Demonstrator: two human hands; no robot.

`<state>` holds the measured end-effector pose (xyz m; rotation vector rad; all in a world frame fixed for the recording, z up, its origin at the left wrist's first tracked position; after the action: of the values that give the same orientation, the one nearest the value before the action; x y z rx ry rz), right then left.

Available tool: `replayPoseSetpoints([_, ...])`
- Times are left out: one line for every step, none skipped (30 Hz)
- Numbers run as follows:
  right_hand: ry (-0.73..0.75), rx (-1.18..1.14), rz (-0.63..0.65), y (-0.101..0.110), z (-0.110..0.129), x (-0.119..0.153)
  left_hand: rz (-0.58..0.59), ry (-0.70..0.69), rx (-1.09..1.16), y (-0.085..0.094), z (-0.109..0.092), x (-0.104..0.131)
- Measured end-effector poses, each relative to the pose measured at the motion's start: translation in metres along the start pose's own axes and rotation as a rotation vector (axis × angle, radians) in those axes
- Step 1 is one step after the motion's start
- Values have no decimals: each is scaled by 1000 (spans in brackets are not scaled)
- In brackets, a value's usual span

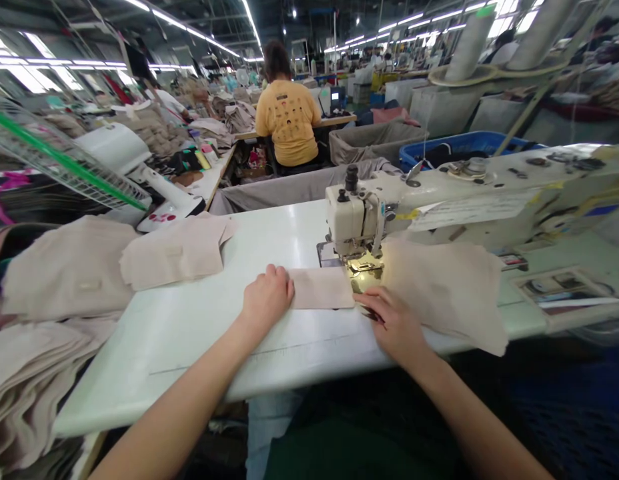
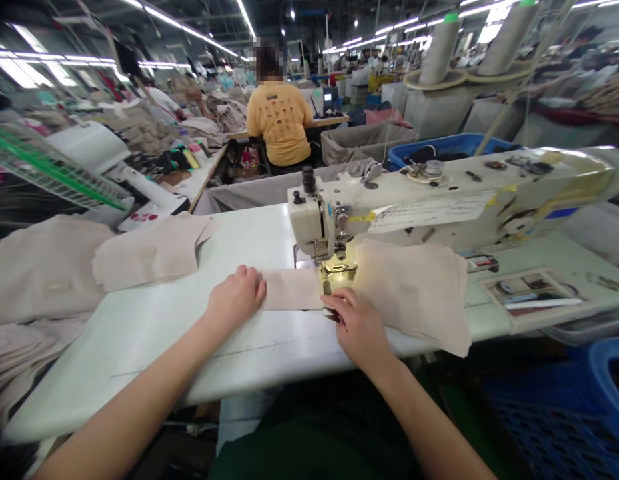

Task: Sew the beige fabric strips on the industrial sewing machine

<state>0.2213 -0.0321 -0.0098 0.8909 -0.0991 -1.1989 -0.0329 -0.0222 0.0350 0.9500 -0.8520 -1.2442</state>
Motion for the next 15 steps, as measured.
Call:
replayPoseSetpoints([-5,38,35,-1,1,-1,-1,-3,2,0,0,1])
replayPoseSetpoints([-12,75,67,-2,2,-2,-1,-5,5,1,1,1])
replayPoseSetpoints([-20,108,96,-3,3,-3,2,-6,8,2,1,2])
replayPoseSetpoints([-28,137,120,-4,4,-5,8,-6,11,3,2,3])
replayPoseSetpoints([-37,162,145,-5,4,-6,15,-6,12,4,2,3])
replayPoseSetpoints([-45,181,172,-6,5,-8,24,-4,12,5,2,4])
replayPoseSetpoints([-52,195,200,-6,6,-9,32,1,12,6,2,5])
replayPoseSetpoints([-56,204,225,-7,6,-9,38,8,11,7,1,6])
replayPoseSetpoints([-56,210,245,-7,7,-10,36,13,9,9,0,7])
replayPoseSetpoints([-54,214,258,-6,7,-10,21,13,9,10,-3,8])
replayPoseSetpoints([-48,216,264,-6,7,-9,-11,-3,12,11,-6,9])
replayPoseSetpoints([-39,214,266,-5,7,-9,-60,-44,23,12,-11,10])
replayPoseSetpoints([-26,207,266,-5,7,-9,-123,-119,45,13,-17,11])
replayPoseSetpoints([-14,194,265,-4,7,-8,-195,-221,79,13,-23,11])
replayPoseSetpoints([-3,179,264,-4,7,-8,-266,-340,120,12,-29,11])
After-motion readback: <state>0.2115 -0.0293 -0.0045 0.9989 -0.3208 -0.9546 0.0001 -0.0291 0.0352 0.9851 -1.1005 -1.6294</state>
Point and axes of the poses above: each hand's wrist, its own x-axis away from the middle knuckle, its own y-axis out of the back of the hand, z = x × y, the point moved 3 cm from there along -x, towards the middle knuckle, and after that the axes turned 9 degrees about -x, right-handed, at the moved point
